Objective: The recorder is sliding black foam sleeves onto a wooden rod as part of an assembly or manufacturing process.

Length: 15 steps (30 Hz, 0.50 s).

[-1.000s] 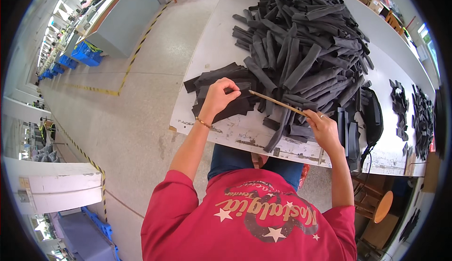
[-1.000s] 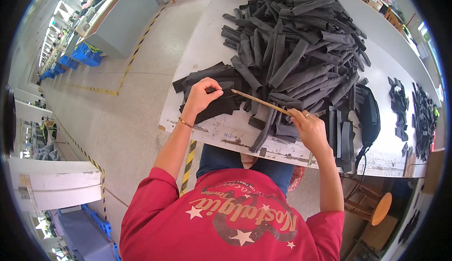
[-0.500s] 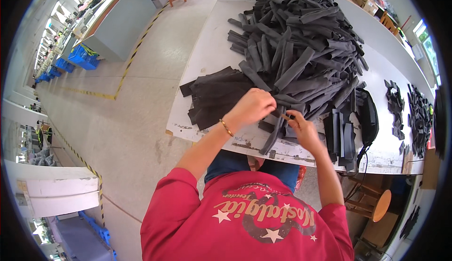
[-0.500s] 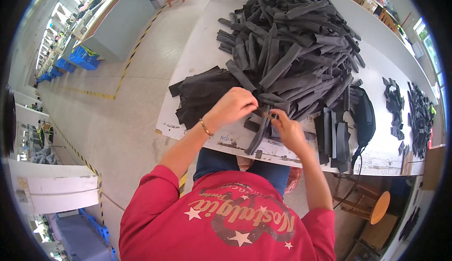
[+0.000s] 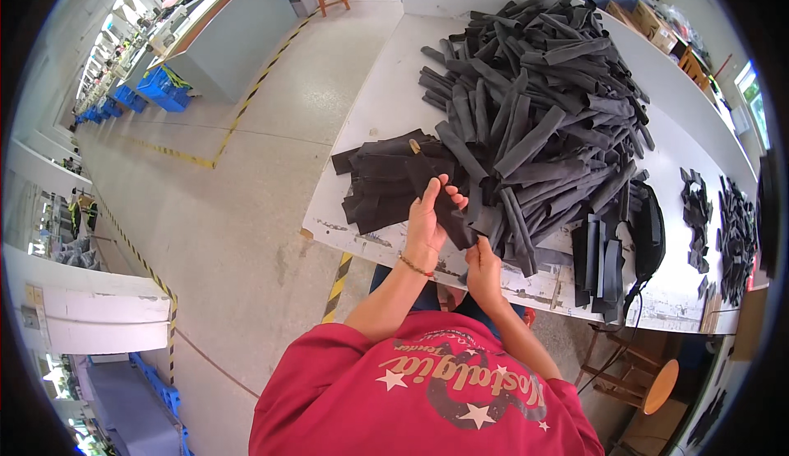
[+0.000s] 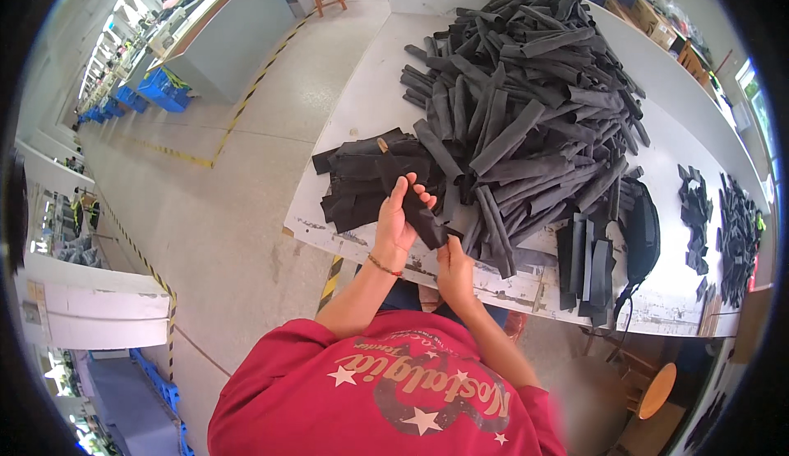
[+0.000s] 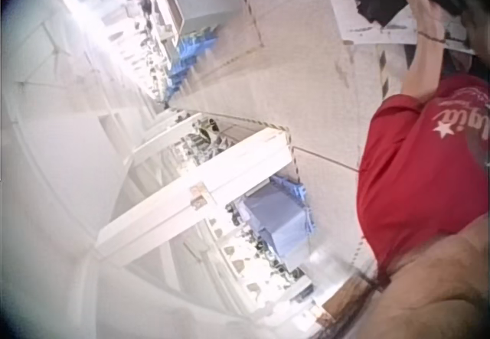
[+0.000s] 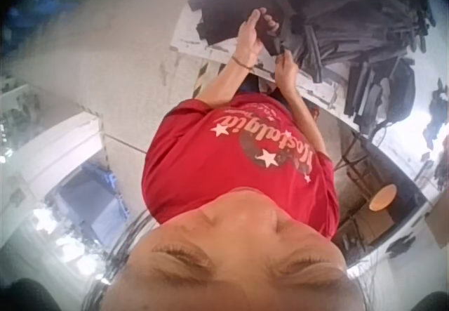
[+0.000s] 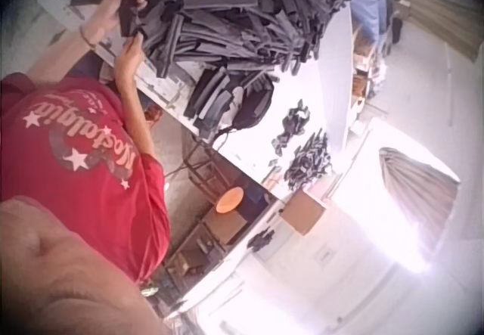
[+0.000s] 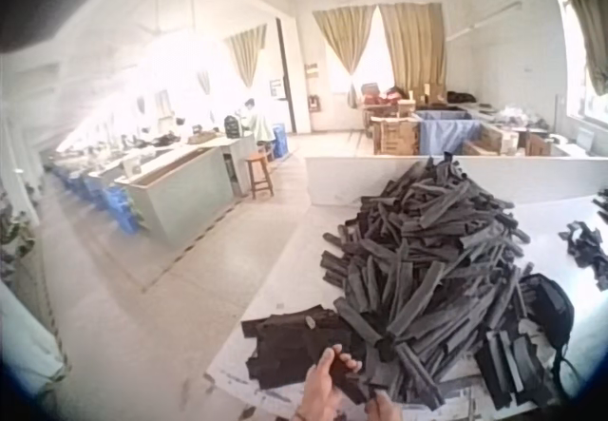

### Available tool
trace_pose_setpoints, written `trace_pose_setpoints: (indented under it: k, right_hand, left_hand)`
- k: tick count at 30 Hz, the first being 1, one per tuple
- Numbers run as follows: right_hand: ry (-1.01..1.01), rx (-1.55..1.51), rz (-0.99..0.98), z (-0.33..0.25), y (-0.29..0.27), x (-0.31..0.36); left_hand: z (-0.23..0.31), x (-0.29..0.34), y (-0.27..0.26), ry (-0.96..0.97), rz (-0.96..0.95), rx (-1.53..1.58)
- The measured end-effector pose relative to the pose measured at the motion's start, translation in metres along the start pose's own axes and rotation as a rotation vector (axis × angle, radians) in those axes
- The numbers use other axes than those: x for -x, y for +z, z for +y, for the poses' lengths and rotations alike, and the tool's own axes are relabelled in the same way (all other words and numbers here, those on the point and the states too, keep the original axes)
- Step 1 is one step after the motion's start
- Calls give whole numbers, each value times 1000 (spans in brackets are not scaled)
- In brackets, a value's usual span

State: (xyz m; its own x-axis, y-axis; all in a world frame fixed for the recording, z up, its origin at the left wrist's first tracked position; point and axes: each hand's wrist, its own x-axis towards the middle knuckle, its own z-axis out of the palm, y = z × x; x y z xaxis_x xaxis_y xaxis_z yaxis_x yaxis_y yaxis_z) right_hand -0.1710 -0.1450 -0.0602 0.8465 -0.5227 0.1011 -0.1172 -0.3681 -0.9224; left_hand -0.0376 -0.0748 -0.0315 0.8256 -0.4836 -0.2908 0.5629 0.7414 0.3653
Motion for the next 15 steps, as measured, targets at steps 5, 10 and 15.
trace_pose_setpoints:
  k: [5,10,15]
  right_hand:
    - [5,47,-133,11,-1,35]
    - [120,73,-251,-7,-20,55]
    - [239,44,-315,-13,-35,65]
  left_hand:
    - [18,-11,1,134,111,-86]
    - [8,-10,-17,94,132,-143]
    - [0,-2,6,66,131,-213]
